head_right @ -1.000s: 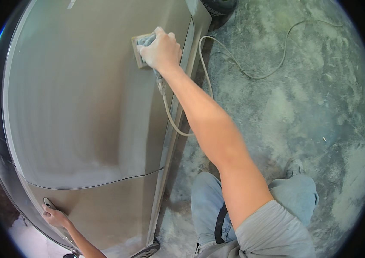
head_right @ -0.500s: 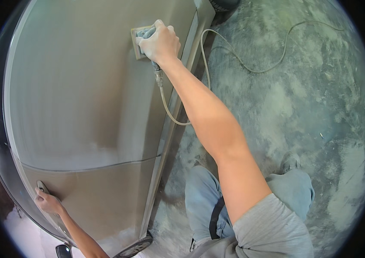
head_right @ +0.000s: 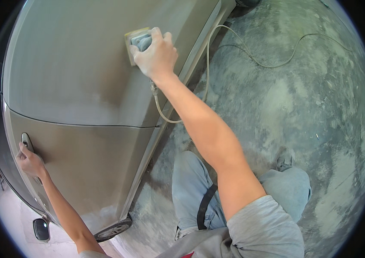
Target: The person uses a handheld electric sander to smooth the surface of a car door. They move the sander across the door panel, around the handle, and along the edges, occasionally touching the surface with their left hand.
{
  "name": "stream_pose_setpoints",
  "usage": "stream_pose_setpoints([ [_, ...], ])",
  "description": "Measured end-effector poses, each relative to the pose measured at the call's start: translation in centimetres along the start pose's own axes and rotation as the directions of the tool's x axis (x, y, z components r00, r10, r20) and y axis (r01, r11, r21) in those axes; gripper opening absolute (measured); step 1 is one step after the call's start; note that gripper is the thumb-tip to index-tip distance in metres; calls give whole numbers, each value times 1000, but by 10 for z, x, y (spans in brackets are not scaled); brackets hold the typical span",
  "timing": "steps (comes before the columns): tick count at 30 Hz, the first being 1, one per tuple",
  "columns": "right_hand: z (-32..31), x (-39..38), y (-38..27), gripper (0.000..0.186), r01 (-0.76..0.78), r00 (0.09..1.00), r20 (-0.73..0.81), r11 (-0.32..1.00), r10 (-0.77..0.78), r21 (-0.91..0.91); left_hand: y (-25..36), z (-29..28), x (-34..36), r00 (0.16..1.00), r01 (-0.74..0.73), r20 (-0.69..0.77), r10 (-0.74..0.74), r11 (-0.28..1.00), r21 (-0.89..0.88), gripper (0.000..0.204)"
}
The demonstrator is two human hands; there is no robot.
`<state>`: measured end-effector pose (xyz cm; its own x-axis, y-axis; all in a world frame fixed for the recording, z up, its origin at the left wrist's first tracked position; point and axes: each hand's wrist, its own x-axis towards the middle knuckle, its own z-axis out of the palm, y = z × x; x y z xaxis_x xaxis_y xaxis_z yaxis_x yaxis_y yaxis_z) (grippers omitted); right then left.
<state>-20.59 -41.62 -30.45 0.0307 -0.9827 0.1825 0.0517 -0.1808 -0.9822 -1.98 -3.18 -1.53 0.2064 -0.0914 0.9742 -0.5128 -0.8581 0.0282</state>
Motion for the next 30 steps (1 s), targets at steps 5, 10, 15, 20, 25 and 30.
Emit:
stream_pose_setpoints([
  [5, 14, -71, 5, 57, 79, 997, 19, 996, -79, 29, 0, 1, -1, 1000, 13, 17, -13, 1000, 2, 62],
  [10, 25, -145, 11, 59, 194, 975, 95, 979, -199, 56, -1, 0, -4, 1000, -26, -1, 26, 1000, -6, 62],
  [15, 31, -190, 12, 64, 376, 909, 164, 924, -383, 69, -3, -2, -6, 998, -36, 46, 41, 994, -105, 58],
  [20, 31, -169, 11, 68, 414, 901, 119, 909, -416, 45, -6, -3, -4, 996, -6, 89, 16, 994, -112, 56],
  [25, 24, -89, 1, 64, 406, 914, -22, 914, -406, 23, -9, -1, 0, 997, -20, 67, 27, 995, -97, 57],
  [30, 6, -11, -4, 62, 371, 926, -65, 928, -371, -10, -12, 4, 1, 999, -34, 18, 36, 995, -95, 58],
])
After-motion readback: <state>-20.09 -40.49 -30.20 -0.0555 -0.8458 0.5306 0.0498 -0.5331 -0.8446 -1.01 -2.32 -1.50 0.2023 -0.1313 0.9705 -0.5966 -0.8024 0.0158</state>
